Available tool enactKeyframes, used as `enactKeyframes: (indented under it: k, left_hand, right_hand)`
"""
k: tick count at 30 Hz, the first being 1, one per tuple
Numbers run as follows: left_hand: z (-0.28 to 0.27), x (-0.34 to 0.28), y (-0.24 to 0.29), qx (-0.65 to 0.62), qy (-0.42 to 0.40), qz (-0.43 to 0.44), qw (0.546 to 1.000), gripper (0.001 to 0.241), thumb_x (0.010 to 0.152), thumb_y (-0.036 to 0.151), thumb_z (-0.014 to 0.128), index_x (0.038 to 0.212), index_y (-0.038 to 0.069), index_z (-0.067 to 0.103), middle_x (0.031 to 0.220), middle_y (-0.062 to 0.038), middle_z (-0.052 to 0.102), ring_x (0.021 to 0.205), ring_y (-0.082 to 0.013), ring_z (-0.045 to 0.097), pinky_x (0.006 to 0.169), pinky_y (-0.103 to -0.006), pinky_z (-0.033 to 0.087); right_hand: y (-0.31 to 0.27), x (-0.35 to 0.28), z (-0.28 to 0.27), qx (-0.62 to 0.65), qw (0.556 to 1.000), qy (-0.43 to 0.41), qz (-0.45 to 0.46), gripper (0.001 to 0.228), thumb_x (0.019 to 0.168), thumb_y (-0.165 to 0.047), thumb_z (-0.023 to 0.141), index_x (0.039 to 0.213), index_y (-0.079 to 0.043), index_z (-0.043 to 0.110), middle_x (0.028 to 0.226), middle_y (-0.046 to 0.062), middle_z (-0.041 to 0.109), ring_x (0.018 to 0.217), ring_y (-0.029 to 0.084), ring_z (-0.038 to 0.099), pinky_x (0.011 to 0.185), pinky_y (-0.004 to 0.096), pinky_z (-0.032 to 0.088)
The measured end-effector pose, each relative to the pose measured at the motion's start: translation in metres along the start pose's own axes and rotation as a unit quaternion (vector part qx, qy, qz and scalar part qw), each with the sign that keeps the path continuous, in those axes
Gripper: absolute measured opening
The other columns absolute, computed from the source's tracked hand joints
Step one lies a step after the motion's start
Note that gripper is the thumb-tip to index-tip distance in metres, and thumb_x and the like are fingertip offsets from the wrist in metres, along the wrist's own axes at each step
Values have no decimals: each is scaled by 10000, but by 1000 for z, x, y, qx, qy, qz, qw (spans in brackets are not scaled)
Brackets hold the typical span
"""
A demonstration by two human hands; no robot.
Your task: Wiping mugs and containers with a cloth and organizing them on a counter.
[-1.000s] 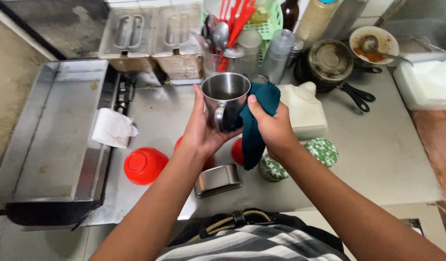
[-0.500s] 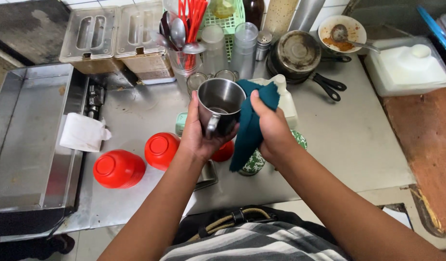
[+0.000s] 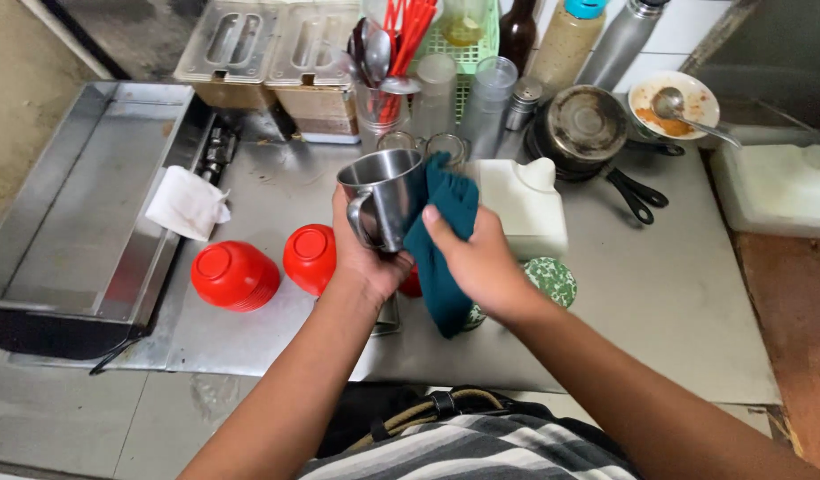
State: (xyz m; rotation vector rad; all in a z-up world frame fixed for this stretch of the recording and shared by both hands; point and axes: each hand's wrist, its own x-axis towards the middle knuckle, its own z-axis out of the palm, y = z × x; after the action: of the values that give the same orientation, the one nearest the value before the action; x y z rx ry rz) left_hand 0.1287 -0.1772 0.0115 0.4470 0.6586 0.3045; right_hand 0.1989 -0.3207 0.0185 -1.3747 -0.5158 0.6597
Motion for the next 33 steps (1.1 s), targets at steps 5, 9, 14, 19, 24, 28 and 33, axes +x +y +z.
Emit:
enactKeyframes:
  k: [5,9,14,19,24,28,33]
  left_hand:
    - [3,-7,-1,21,2,55,998,730,813,785,463,1200,211,695,1143,-45,732,1061,-242,647,873,-441,521]
    - [4,-7,-16,-16,-17,9,1000,755,843,781,430,1206,185,716,1187,-53,748,1102,-269,664,940,-438,547]
    - [-3,3,-8,0,-9,46,999,742,855,768,418,1204,176,699,1156,-91,734,1069,-289,662,941,-474,529]
    - [12,2,-18,7,-10,61,998,751,867,754,422,1217,145,687,1164,-128,738,1074,-323,690,971,-511,554]
    - [15,1,-19,43,-26,60,997,710,898,720,410,1247,158,667,1163,-121,740,1057,-307,697,954,-500,560]
    - [10,11,-17,46,-34,94,994,673,932,697,425,1275,159,636,1169,-112,733,1084,-289,696,972,-488,556]
    - [21,-2,-5,151,35,85,984,743,790,759,448,1234,191,631,1031,-61,729,895,-247,686,717,-497,535]
  right_hand:
    - [-5,6,0,12,999,3,40,295,1004,-325,622,1032,-33,654,847,42,690,707,149,635,625,347,557]
    - [-21,13,10,118,987,37,105,295,988,-349,590,990,-57,638,816,32,698,684,159,663,609,356,574]
    - [2,-5,8,73,997,17,9,260,1013,-319,619,992,-62,643,839,-5,680,731,108,624,640,312,546]
    - [-1,2,10,-14,996,29,-88,263,1024,-315,618,951,-63,642,806,-8,683,707,101,616,639,298,533]
    - [-5,21,0,116,988,91,39,290,1035,-325,617,947,-50,650,809,-19,634,710,95,543,645,308,489]
    - [-8,-2,4,40,995,95,7,284,1012,-323,617,952,-47,644,804,-2,659,710,109,593,661,316,526]
    - [-7,3,-2,-194,951,83,-224,354,1060,-298,611,1186,34,615,896,92,700,797,150,644,701,342,526]
